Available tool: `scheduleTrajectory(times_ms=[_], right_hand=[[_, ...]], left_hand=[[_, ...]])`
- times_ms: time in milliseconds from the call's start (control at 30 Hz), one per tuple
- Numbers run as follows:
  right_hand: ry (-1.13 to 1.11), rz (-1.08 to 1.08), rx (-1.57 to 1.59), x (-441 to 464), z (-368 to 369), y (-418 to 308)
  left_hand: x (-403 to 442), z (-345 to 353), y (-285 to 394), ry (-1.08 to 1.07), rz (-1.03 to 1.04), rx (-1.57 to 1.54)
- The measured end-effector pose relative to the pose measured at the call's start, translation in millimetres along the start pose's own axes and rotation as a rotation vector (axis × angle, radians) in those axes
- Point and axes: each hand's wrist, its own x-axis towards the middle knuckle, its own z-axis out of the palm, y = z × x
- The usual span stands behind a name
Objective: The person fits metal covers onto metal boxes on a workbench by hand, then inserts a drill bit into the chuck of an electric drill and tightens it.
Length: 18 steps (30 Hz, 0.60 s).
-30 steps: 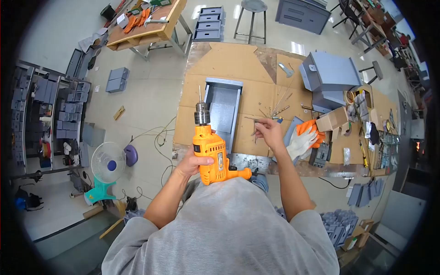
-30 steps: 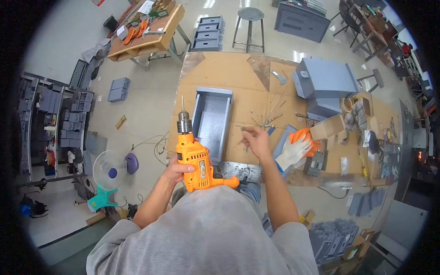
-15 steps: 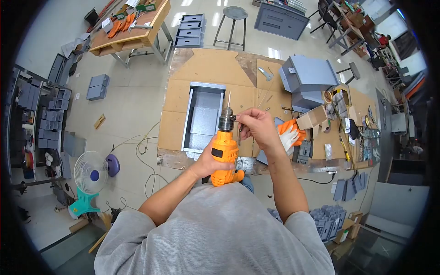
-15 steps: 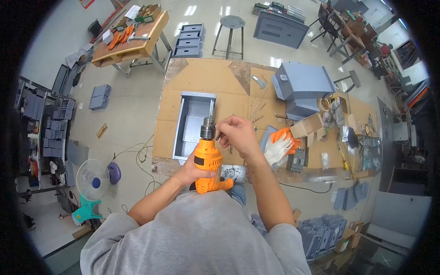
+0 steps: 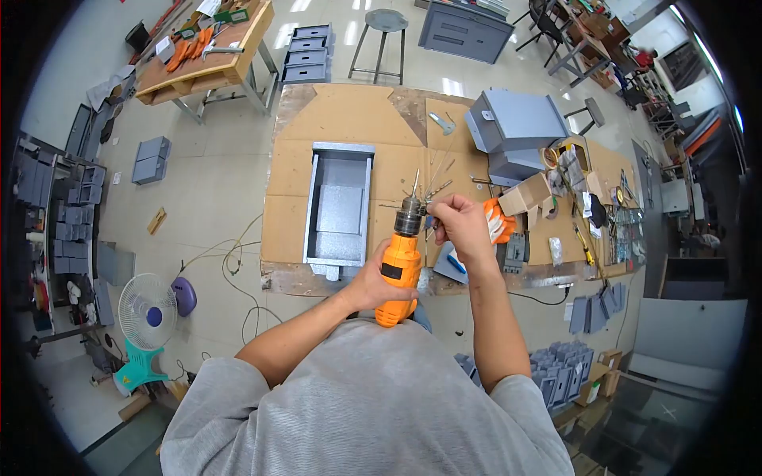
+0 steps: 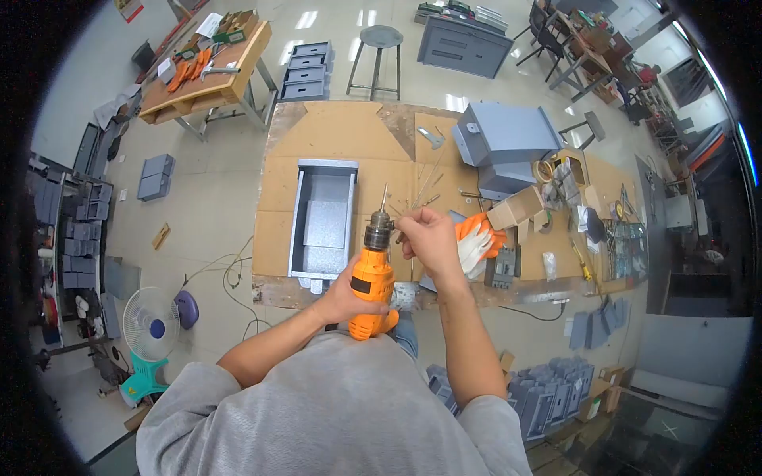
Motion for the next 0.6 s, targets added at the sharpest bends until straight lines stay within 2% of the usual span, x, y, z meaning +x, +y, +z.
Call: scheduleTrajectory(times_ms=[100, 200, 300, 333, 433, 500, 533, 600], right_hand=[[0.046, -0.039, -0.035, 1, 0, 5], [0.145, -0.134, -0.233, 0, 0, 16], [0.286, -0.069, 0.015, 0, -4, 38], [0.148, 0.197, 0.059, -2, -14, 33], [0.066, 0.678, 0.370, 1, -39, 33], [0.072, 0.758, 0.385, 0, -43, 31], [0.079, 0.801, 0.391, -2, -45, 30], [0.087, 0.867, 0.390, -6, -44, 23]], left_hand=[[3, 4, -8, 0.015, 0.020, 0.063], [4, 17, 1, 0.044, -0.021, 0.078], [7, 27, -13, 0.102, -0.021, 0.135], [11, 29, -29, 0.125, 0.016, 0.217], [12, 33, -43, 0.113, 0.001, 0.357], [10, 40, -38, 0.109, 0.017, 0.485], [9, 42, -27, 0.062, -0.068, 0.469], [9, 43, -30, 0.047, -0.083, 0.478]])
